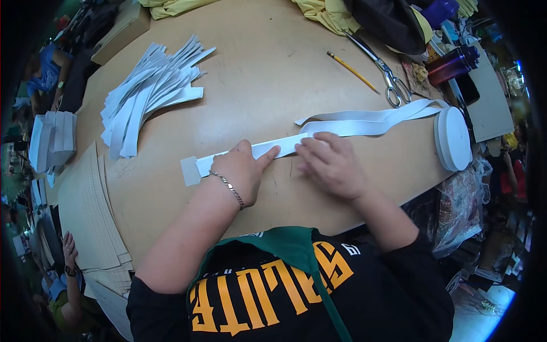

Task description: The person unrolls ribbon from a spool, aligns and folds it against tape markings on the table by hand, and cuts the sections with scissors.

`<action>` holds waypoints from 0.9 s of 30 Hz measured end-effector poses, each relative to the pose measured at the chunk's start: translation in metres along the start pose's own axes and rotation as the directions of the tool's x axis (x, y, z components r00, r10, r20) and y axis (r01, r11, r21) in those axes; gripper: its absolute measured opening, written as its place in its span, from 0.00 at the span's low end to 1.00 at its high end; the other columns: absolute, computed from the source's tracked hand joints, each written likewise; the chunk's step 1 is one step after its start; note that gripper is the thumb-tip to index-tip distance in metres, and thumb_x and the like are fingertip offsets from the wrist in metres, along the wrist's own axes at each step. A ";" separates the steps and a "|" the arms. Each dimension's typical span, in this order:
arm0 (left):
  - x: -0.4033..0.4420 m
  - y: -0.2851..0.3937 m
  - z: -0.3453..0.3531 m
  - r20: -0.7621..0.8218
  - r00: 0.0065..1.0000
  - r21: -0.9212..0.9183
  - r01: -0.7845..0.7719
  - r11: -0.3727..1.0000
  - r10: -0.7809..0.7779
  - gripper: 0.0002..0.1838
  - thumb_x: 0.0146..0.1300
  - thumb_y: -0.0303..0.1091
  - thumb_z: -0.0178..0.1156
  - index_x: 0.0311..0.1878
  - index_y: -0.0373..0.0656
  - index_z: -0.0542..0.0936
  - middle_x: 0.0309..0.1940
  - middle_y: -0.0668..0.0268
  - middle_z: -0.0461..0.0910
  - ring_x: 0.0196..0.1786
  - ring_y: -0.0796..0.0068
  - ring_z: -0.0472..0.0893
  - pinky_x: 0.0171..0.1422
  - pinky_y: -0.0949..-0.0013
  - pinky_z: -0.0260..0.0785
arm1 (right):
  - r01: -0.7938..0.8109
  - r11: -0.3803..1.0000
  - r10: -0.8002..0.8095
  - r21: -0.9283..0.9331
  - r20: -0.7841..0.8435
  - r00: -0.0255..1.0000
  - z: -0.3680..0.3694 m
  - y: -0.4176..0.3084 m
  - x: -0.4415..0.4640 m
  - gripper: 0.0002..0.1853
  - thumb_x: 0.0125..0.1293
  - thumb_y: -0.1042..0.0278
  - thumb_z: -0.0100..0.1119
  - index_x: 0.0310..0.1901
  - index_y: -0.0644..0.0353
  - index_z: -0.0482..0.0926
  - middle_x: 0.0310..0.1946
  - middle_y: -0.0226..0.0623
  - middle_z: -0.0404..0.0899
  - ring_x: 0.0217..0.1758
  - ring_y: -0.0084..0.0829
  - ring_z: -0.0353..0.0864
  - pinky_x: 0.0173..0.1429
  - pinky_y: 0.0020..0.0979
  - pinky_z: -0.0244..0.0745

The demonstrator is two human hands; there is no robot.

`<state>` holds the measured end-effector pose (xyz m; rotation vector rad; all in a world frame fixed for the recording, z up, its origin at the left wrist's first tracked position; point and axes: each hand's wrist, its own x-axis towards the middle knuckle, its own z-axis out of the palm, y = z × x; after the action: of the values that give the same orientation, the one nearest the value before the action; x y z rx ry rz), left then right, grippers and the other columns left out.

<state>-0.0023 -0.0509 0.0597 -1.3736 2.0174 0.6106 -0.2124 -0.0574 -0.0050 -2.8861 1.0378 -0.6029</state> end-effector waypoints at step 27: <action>0.002 0.002 0.005 -0.013 1.000 0.024 0.004 1.000 -0.004 0.49 0.47 0.31 0.62 0.72 0.66 0.49 0.47 0.48 0.66 0.39 0.51 0.80 0.46 0.60 0.75 | -0.368 0.917 0.323 -0.152 -0.253 0.912 0.031 0.096 0.029 0.14 0.54 0.70 0.54 0.42 0.45 0.82 0.49 0.31 0.74 0.57 0.39 0.67 0.56 0.43 0.64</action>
<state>-0.0034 -0.0482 0.0548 -1.3700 2.0252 0.5757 -0.2396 -0.1532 -0.0368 -2.7226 1.6861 -0.8544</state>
